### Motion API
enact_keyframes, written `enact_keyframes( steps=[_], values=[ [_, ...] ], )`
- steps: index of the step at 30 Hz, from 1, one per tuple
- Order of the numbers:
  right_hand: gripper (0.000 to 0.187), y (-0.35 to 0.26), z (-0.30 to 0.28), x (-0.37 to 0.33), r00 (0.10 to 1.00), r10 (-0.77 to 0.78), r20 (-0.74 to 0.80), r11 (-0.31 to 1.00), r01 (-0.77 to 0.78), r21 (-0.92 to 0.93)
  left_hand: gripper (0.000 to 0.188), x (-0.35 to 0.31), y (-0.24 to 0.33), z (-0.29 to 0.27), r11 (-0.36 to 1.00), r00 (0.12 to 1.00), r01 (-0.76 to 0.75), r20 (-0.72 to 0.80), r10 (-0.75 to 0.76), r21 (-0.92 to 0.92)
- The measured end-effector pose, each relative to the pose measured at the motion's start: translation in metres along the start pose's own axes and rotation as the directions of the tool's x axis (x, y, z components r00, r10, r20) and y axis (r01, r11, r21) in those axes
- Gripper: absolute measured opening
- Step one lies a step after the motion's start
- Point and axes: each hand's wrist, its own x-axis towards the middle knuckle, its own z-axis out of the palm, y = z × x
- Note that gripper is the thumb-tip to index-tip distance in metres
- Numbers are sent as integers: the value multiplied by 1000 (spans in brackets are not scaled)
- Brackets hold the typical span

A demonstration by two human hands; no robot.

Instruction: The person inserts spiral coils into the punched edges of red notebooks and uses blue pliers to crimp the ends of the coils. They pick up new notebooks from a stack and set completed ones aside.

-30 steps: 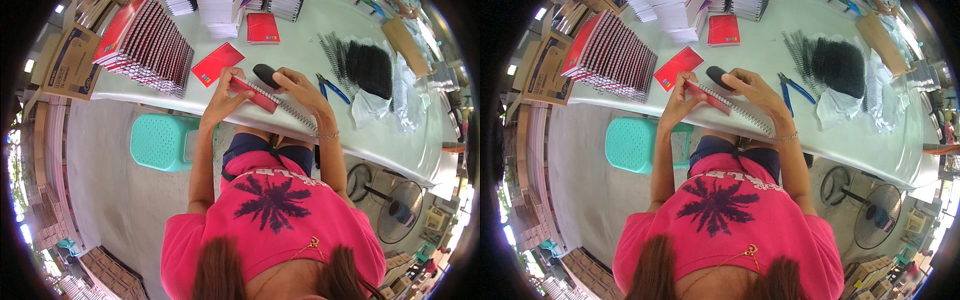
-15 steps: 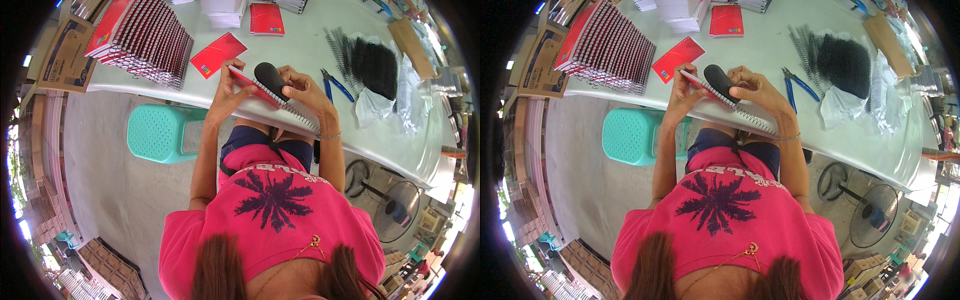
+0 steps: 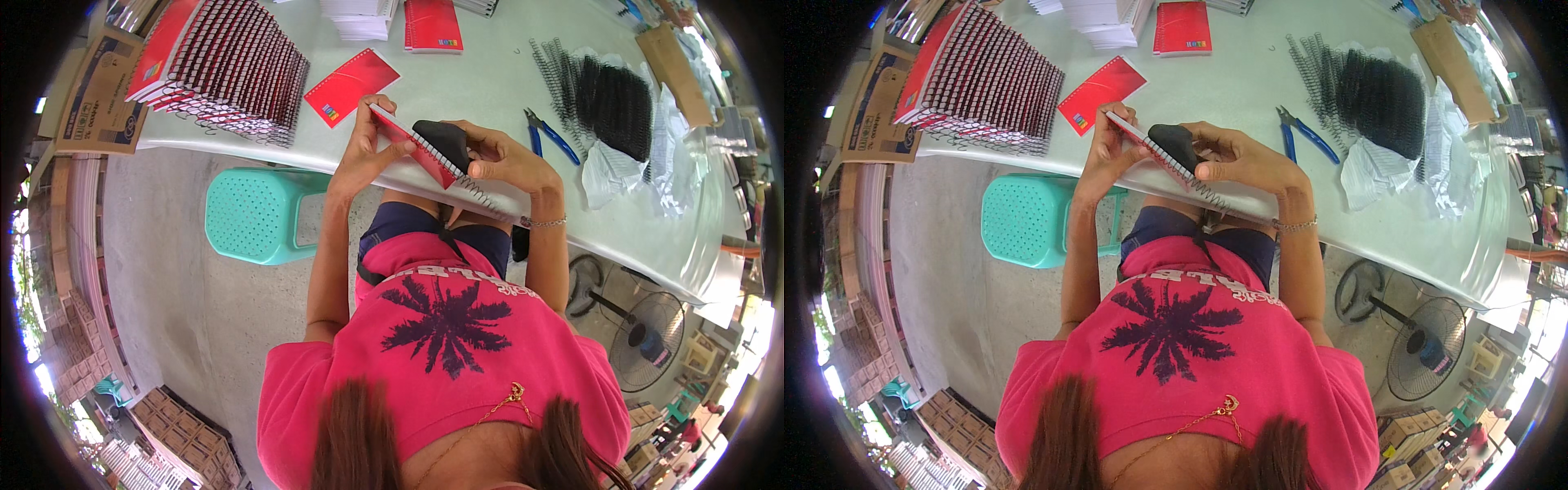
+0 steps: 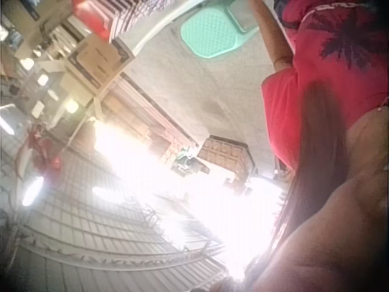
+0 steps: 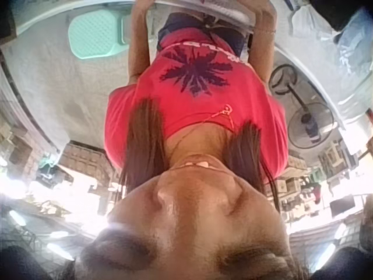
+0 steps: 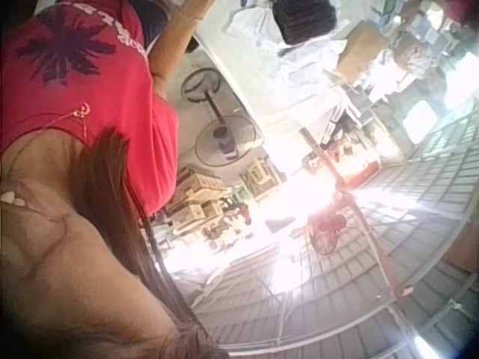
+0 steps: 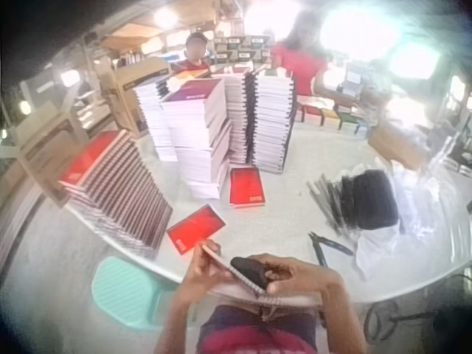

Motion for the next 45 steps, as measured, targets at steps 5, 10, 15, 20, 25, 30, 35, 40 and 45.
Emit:
enact_keyframes(
  steps=[5, 10, 15, 20, 25, 30, 35, 40, 45],
  values=[
    [74, 18, 12, 7, 997, -26, -67, 959, 44, 281, 59, 0, 0, 3, 1000, 1000, -12, 5, 12, -15],
    [58, 4, 13, 11, 974, 34, -222, 995, -11, 101, 51, -1, 4, 3, 998, 1000, 22, -17, -23, -56],
    [46, -21, 3, 1, 987, -25, -158, 996, 11, -89, 47, -1, 7, 5, 998, 1000, 19, -6, -19, -54],
    [43, -46, 14, 8, 988, 54, -147, 948, -97, -303, 46, -2, 7, 2, 996, 999, 51, 6, -51, -74],
    [44, -45, 22, 14, 970, -52, -239, 846, -85, -526, 46, 1, 10, 1, 992, 998, 68, 20, -66, -107],
    [51, -42, 21, 21, 987, 19, -162, 977, -53, -208, 44, 1, 6, -3, 996, 999, 20, 42, -16, -89],
    [43, -14, 15, 35, 935, -170, -311, 652, -129, -747, 44, 3, 9, -1, 995, 998, 27, 61, -22, -96],
    [45, -24, 12, 31, 980, -68, -187, 902, -19, -431, 45, 3, 4, -4, 992, 997, 19, 77, -9, -125],
    [43, -29, 15, 29, 981, -46, -187, 949, -15, -314, 46, 1, 5, -7, 996, 998, 33, 56, -28, -86]
  ],
)
